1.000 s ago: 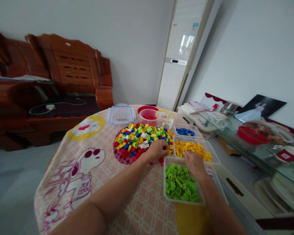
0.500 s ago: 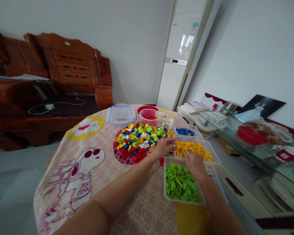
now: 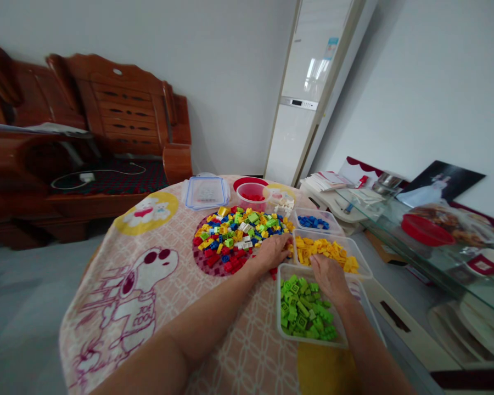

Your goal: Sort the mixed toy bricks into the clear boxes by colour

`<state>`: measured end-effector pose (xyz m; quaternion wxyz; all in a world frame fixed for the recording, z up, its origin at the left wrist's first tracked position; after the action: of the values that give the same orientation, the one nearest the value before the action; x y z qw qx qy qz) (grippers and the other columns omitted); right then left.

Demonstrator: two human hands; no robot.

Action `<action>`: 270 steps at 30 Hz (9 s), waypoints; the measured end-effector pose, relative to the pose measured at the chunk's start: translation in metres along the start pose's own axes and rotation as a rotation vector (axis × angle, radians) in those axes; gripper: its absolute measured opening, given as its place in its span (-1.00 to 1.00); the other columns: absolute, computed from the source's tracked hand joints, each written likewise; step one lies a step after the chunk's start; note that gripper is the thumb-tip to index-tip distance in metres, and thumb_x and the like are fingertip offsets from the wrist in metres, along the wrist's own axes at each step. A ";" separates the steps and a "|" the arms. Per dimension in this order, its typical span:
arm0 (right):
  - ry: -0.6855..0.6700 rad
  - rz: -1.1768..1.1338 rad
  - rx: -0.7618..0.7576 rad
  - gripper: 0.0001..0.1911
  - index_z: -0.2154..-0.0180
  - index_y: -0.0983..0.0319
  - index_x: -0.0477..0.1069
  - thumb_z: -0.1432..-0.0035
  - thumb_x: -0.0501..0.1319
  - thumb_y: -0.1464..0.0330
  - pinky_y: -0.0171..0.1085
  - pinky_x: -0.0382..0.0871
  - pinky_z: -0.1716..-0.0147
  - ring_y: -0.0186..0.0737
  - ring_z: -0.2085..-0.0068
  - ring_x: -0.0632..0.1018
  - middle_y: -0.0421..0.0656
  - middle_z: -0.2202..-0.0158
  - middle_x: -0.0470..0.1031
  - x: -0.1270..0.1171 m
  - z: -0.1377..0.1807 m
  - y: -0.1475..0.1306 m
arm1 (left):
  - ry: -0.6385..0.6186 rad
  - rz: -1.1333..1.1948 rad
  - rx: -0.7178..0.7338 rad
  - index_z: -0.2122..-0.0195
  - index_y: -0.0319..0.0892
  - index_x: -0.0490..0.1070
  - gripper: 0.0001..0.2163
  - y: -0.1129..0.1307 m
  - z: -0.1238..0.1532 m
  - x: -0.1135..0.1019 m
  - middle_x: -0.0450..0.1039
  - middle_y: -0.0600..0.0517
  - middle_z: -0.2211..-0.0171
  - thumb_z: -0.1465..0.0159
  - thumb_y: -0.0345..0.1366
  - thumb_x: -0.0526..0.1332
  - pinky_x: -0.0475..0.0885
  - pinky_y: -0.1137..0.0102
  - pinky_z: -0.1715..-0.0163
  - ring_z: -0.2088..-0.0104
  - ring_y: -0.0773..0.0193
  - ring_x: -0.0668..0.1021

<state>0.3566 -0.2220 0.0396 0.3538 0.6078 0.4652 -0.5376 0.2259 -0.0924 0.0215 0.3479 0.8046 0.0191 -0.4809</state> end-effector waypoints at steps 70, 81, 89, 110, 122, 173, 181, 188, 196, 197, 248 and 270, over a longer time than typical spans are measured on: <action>0.061 -0.041 -0.025 -0.60 0.36 0.25 0.48 -0.39 -0.05 0.33 -0.29 0.18 0.33 -0.23 0.33 0.55 -0.04 0.36 0.58 0.004 0.000 0.004 | -0.045 0.268 -0.030 0.31 -0.20 0.61 -0.86 -0.004 0.006 -0.019 0.60 0.06 0.42 -0.14 -0.37 0.26 0.37 0.53 0.39 0.42 0.35 0.55; 0.022 -0.033 -0.013 -0.59 0.32 0.27 0.50 -0.40 -0.07 0.33 -0.29 0.19 0.31 -0.22 0.32 0.55 -0.04 0.33 0.59 0.004 -0.001 0.003 | -0.005 0.777 -0.094 0.07 -0.26 0.55 -0.67 0.002 -0.004 0.011 0.61 -0.01 0.29 -0.12 -0.46 0.23 0.47 0.49 0.35 0.39 0.36 0.57; 0.037 -0.024 -0.024 -0.61 0.34 0.26 0.48 -0.40 -0.05 0.32 -0.31 0.18 0.32 -0.24 0.33 0.54 -0.06 0.36 0.58 0.005 0.000 0.004 | 0.128 0.186 -0.092 0.25 -0.16 0.62 -0.81 -0.020 0.004 -0.043 0.61 0.04 0.34 -0.19 -0.41 0.21 0.42 0.47 0.26 0.34 0.31 0.57; 0.034 -0.033 -0.023 -0.61 0.34 0.27 0.48 -0.40 -0.04 0.33 -0.29 0.15 0.33 -0.24 0.34 0.54 -0.06 0.36 0.58 0.005 0.001 0.005 | -0.202 -0.403 -0.051 0.27 -0.24 0.54 -0.82 0.013 0.014 -0.020 0.51 -0.16 0.19 -0.28 -0.32 0.14 0.50 0.27 0.21 0.16 0.04 0.59; 0.103 -0.042 -0.059 -0.61 0.37 0.25 0.47 -0.40 -0.05 0.33 -0.29 0.16 0.33 -0.24 0.37 0.53 -0.06 0.39 0.57 0.010 0.000 0.008 | -0.209 -0.442 -0.138 0.15 -0.26 0.51 -0.78 0.017 0.017 -0.017 0.55 -0.17 0.17 -0.28 -0.44 0.09 0.51 0.25 0.19 0.15 0.05 0.61; 0.056 -0.036 -0.037 -0.59 0.36 0.25 0.48 -0.40 -0.07 0.33 -0.27 0.16 0.33 -0.21 0.34 0.54 -0.05 0.37 0.58 0.006 0.000 0.005 | 0.019 -0.018 -0.019 0.23 -0.16 0.55 -0.80 0.003 0.009 -0.005 0.58 -0.01 0.17 -0.20 -0.47 0.17 0.43 0.40 0.10 0.15 0.22 0.57; 0.084 -0.041 -0.047 -0.59 0.37 0.24 0.48 -0.39 -0.05 0.30 -0.29 0.14 0.36 -0.24 0.37 0.53 -0.07 0.38 0.58 0.009 0.000 0.007 | 0.194 0.364 0.002 0.27 -0.22 0.56 -0.84 0.003 0.005 -0.007 0.56 0.03 0.34 -0.14 -0.48 0.25 0.43 0.48 0.27 0.37 0.36 0.53; 0.076 -0.028 -0.048 -0.58 0.36 0.23 0.49 -0.39 -0.08 0.31 -0.29 0.17 0.34 -0.23 0.36 0.53 -0.07 0.38 0.58 0.009 0.000 0.007 | 0.090 0.559 0.069 0.10 -0.19 0.57 -0.74 0.011 0.004 0.001 0.59 -0.03 0.21 -0.21 -0.45 0.20 0.47 0.45 0.22 0.27 0.31 0.57; 0.052 -0.029 -0.037 -0.60 0.36 0.25 0.49 -0.40 -0.05 0.32 -0.28 0.15 0.35 -0.23 0.36 0.53 -0.07 0.39 0.57 0.007 -0.001 0.006 | 0.152 0.330 0.036 0.00 -0.18 0.54 -0.65 0.001 0.004 -0.003 0.59 -0.05 0.06 -0.24 -0.49 0.11 0.44 0.33 -0.03 0.07 0.24 0.57; 0.050 -0.032 -0.038 -0.60 0.36 0.25 0.48 -0.40 -0.05 0.32 -0.28 0.15 0.34 -0.23 0.36 0.53 -0.06 0.39 0.57 0.007 -0.001 0.006 | 0.131 0.292 0.043 -0.01 -0.19 0.53 -0.64 0.000 0.004 -0.002 0.58 -0.06 0.03 -0.24 -0.50 0.10 0.43 0.33 -0.06 0.05 0.23 0.57; 0.056 -0.014 -0.041 -0.61 0.34 0.26 0.49 -0.40 -0.05 0.33 -0.30 0.19 0.31 -0.23 0.33 0.55 -0.05 0.36 0.58 0.005 0.001 0.004 | 0.256 0.557 -0.057 0.13 -0.22 0.58 -0.72 -0.015 -0.002 -0.018 0.62 0.00 0.27 -0.21 -0.50 0.15 0.50 0.47 0.30 0.37 0.33 0.60; 0.072 -0.014 -0.045 -0.62 0.36 0.26 0.48 -0.40 -0.04 0.34 -0.29 0.14 0.34 -0.25 0.35 0.54 -0.06 0.38 0.58 0.006 0.001 0.005 | -0.065 -0.350 0.114 0.22 -0.19 0.58 -0.81 0.007 0.000 0.002 0.55 -0.10 0.22 -0.30 -0.39 0.14 0.38 0.30 0.12 0.20 0.16 0.48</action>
<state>0.3607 -0.2232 0.0334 0.3465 0.6155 0.4938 -0.5073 0.2293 -0.0980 0.0239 0.2132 0.7914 0.1206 -0.5601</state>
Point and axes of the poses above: each hand's wrist, its own z-axis away from the middle knuckle, its own x-axis out of the palm, y = z × x, the point moved 3 cm from there along -z, towards the middle knuckle
